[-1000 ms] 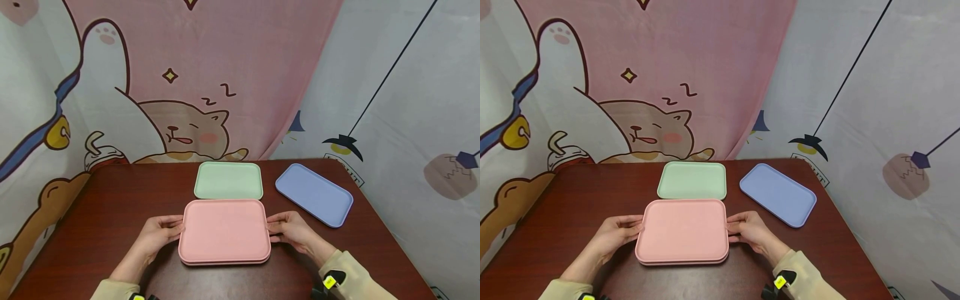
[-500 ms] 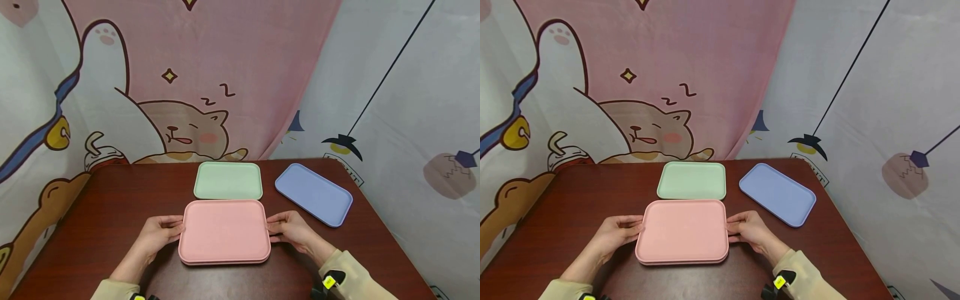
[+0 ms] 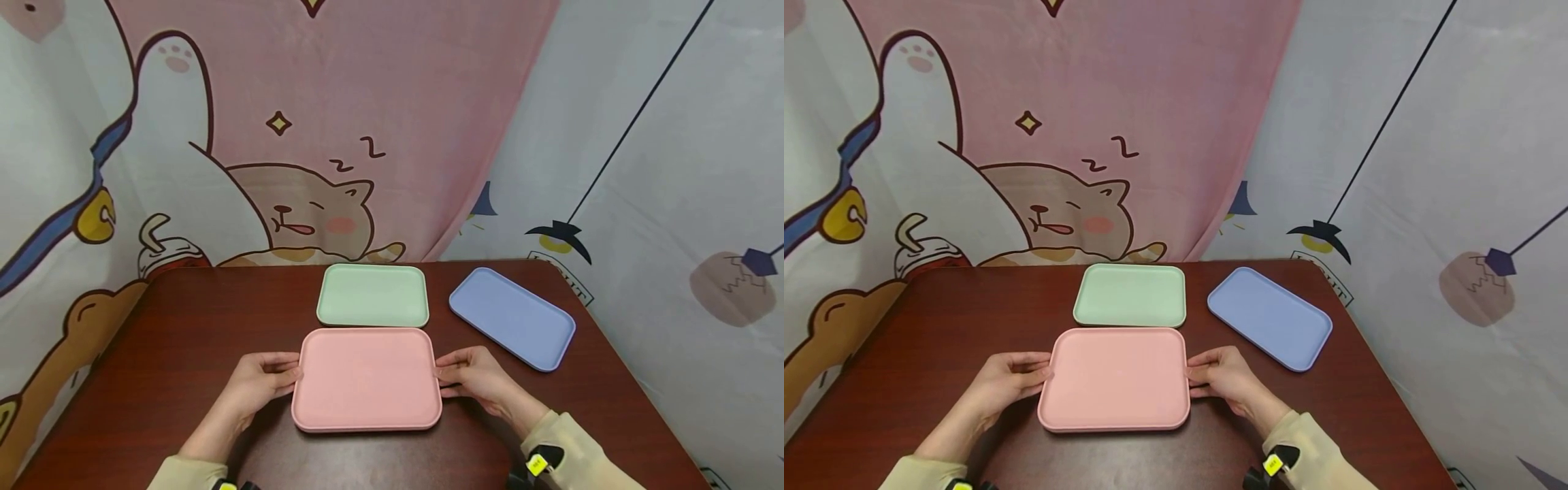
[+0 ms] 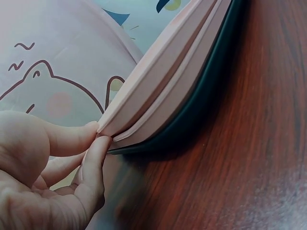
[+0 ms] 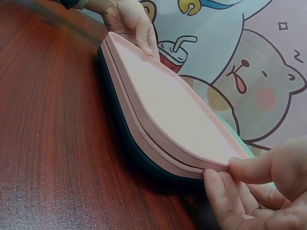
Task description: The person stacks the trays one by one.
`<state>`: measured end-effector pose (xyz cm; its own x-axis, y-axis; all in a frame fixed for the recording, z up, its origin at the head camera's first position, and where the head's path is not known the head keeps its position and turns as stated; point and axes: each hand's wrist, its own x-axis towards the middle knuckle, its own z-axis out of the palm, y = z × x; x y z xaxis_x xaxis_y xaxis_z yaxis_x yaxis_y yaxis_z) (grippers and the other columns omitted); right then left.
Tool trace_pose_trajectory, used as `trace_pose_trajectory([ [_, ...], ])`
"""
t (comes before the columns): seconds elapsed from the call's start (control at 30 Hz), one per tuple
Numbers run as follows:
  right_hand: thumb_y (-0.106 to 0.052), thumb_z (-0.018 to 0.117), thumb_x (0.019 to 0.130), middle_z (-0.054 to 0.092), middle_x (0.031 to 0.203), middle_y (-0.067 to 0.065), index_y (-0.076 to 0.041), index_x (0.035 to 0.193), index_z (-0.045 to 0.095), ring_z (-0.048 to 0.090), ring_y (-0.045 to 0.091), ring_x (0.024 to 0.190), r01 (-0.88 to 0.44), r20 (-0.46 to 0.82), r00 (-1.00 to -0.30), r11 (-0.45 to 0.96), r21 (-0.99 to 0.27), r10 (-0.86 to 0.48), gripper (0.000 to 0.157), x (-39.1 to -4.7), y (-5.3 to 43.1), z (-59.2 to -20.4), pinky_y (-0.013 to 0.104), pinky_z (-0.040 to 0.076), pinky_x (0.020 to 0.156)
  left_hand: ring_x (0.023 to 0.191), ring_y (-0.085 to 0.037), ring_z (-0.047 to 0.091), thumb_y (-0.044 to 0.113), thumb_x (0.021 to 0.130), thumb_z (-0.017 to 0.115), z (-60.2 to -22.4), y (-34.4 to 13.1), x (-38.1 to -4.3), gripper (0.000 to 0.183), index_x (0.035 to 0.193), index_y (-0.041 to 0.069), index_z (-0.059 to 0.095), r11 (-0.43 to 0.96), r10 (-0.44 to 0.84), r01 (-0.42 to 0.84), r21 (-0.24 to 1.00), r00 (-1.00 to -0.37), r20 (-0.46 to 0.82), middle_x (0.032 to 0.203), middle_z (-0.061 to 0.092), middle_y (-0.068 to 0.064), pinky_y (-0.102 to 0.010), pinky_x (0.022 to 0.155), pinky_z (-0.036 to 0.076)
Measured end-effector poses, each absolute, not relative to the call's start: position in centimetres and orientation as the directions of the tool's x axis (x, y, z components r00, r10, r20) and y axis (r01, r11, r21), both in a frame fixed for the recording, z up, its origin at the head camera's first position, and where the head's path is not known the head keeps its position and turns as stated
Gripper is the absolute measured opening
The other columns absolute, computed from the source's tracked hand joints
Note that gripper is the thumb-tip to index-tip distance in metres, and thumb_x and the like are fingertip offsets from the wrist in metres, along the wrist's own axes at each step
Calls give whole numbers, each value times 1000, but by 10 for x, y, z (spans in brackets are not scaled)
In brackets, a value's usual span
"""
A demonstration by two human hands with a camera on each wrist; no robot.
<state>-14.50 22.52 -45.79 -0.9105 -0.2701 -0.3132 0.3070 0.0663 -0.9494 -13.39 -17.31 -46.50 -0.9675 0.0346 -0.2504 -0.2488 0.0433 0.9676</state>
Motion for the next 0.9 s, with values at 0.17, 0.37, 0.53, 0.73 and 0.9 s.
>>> trace_pose_trajectory([
  [0.17,4,71,97,72,95,15,21,120,61,72,20,85,304,-311,-912,68,-950,-267,31,-145,225,-457,41,66,77,90,-17,71,-12,93,71,-466,-173,-134,38,129,-20,63,58,34,-241,969,-969,-244,104,71,-18,-31,77,64],
  [0.37,4,72,96,72,95,15,21,121,61,72,20,85,307,-316,-913,75,-949,-258,32,-145,225,-457,40,66,76,89,-18,71,-12,93,72,-465,-173,-134,37,128,-19,64,73,31,-236,969,-971,-239,103,72,-17,-31,76,64],
  [0.53,3,72,97,72,96,16,20,121,62,72,22,82,298,-307,-920,77,-952,-241,31,-146,226,-457,42,66,76,89,-18,72,-10,94,73,-464,-174,-135,37,128,-19,64,65,33,-243,968,-969,-245,101,72,-17,-32,76,64],
  [0.73,0,71,98,69,103,20,20,122,62,72,25,84,287,-299,-933,89,-954,-198,32,-151,233,-456,42,66,77,92,-20,73,-6,96,73,-461,-180,-142,39,131,-17,62,78,30,-260,962,-964,-263,107,74,-19,-35,77,65],
  [0.9,-3,69,101,67,109,25,21,127,58,72,29,91,276,-293,-936,108,-955,-194,37,-160,240,-447,42,65,80,100,-24,73,1,98,74,-457,-189,-155,44,137,-15,60,114,58,-232,966,-969,-240,118,72,-23,-40,84,64],
])
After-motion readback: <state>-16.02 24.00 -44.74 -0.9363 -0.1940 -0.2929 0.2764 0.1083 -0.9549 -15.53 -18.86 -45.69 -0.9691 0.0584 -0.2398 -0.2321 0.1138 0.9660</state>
